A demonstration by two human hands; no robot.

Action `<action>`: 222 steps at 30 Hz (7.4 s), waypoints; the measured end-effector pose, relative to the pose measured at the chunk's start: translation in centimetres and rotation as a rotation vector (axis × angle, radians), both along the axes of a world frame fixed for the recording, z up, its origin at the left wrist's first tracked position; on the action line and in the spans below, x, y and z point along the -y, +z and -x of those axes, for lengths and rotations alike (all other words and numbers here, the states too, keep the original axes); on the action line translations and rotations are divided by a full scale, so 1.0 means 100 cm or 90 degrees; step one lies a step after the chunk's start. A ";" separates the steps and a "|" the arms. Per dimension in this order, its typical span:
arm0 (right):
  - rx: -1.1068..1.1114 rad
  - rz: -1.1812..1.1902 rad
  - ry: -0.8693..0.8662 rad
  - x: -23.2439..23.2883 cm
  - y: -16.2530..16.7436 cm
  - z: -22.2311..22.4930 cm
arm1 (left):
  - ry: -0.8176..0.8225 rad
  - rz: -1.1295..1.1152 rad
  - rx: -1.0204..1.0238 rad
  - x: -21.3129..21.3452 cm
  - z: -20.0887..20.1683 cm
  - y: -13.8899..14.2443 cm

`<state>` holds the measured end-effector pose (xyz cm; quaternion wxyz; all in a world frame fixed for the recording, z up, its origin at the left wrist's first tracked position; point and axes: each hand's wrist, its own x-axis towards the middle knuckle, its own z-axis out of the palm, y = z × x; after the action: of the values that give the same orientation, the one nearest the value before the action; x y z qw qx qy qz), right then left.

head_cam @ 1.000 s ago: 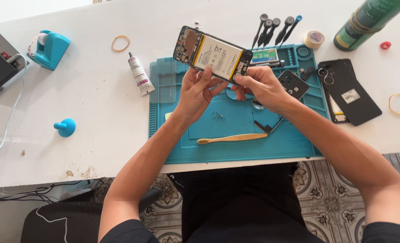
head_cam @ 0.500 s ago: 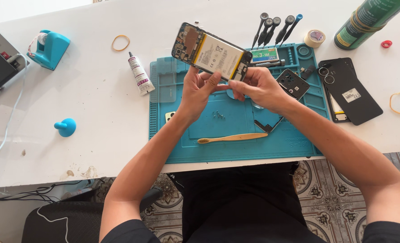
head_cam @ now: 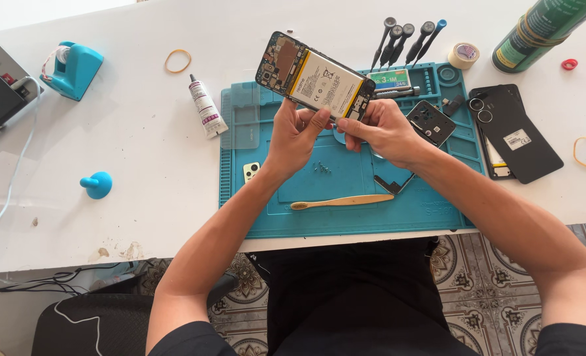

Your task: The person removes the back cover of a smartphone, disconnects the old battery, and installs a new battery. They then reconnect the battery connector, reattach the back cover, and secure it with screws.

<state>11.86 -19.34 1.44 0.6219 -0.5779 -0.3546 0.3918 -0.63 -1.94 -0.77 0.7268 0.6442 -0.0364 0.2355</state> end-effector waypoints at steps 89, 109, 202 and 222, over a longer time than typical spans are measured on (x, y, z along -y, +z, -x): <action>0.117 -0.185 -0.124 0.019 0.037 -0.026 | -0.263 0.051 -0.160 0.014 0.007 0.028; 0.690 -0.113 -0.292 0.015 0.031 -0.019 | -0.266 0.028 -0.190 0.018 0.010 0.037; 0.659 -0.185 -0.201 0.007 0.033 -0.001 | 0.021 0.254 -0.051 -0.027 -0.001 0.021; 0.705 -0.179 -0.270 0.010 0.036 0.005 | -0.001 0.268 -0.017 -0.020 -0.010 0.011</action>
<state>11.35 -20.33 5.06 0.4800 -0.6660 -0.5510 -0.1498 0.33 0.05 0.38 0.8459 0.4812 0.0226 0.2289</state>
